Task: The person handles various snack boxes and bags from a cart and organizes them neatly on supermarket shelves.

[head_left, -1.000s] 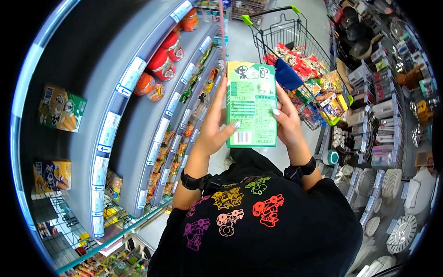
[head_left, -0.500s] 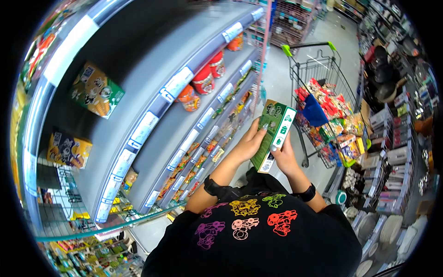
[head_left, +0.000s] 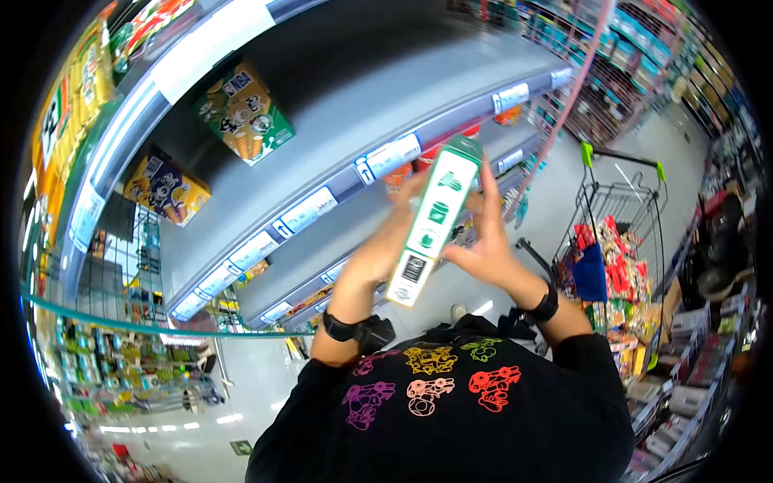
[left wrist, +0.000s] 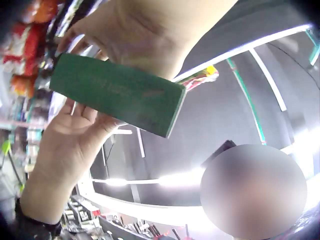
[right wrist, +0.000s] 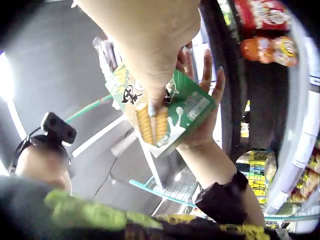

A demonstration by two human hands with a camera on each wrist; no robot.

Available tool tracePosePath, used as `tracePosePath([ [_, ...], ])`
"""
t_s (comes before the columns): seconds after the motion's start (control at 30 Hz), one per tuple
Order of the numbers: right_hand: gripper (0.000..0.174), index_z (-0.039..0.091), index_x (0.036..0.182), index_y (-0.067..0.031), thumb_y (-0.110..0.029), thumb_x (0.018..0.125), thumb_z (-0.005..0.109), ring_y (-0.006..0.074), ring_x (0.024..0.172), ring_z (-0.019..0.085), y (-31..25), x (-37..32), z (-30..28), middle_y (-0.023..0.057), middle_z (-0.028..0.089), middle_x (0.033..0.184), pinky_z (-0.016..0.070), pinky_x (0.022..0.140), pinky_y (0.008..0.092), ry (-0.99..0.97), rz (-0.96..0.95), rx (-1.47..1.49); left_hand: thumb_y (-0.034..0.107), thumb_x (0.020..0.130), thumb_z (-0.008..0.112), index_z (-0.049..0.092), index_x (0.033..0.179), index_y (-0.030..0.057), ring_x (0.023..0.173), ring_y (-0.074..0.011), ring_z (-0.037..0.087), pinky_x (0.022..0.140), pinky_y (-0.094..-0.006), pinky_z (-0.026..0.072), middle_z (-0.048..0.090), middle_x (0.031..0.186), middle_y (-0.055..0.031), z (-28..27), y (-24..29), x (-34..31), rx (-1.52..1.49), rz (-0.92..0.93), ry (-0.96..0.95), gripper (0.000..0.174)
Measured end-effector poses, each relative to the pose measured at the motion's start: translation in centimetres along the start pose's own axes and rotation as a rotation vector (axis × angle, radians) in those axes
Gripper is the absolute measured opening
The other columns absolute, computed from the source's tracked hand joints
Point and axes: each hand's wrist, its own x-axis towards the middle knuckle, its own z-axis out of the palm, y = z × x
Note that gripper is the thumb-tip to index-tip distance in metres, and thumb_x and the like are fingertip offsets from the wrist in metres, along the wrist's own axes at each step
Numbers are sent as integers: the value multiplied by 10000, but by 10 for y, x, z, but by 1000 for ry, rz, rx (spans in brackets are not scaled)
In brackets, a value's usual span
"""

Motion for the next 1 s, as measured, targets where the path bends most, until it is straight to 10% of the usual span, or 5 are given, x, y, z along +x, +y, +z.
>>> tracePosePath([
  [0.07,1230,7,1402,-54,-276,532,848,270,1042,533,-12,48,-1,177,481,1182,399,900,389,-71,-38,17,462,824,505,321,1327,35,1152,-284,425,1015,-406,306,324,1317,-164,-25,8,-6,-48,19,161,685],
  [0.33,922,327,1299,-16,-124,546,849,114,987,485,-18,160,51,55,495,1156,401,756,232,-713,-137,433,453,855,460,376,1285,36,1149,-278,436,1002,-398,321,371,1293,-150,-87,18,-28,-320,191,598,605],
  [0.5,655,554,1103,-45,-166,517,818,92,524,478,-36,203,73,54,612,829,403,478,232,-811,-398,261,448,874,432,410,1259,37,1147,-275,443,993,-394,331,400,1278,-141,-106,22,-45,-320,311,774,563],
  [0.6,622,574,1089,-65,-142,518,809,98,528,476,-34,231,82,49,602,792,397,485,224,-877,-572,275,444,886,415,431,1243,37,1145,-273,447,988,-391,336,418,1269,-136,-128,19,-56,-308,384,907,541],
  [1.0,394,529,1016,3,-133,689,702,132,559,600,29,266,109,99,598,903,498,494,255,-837,-111,294,438,956,197,303,1316,36,1171,-246,430,982,-351,333,422,1281,-147,-158,1,-35,169,328,1532,550],
])
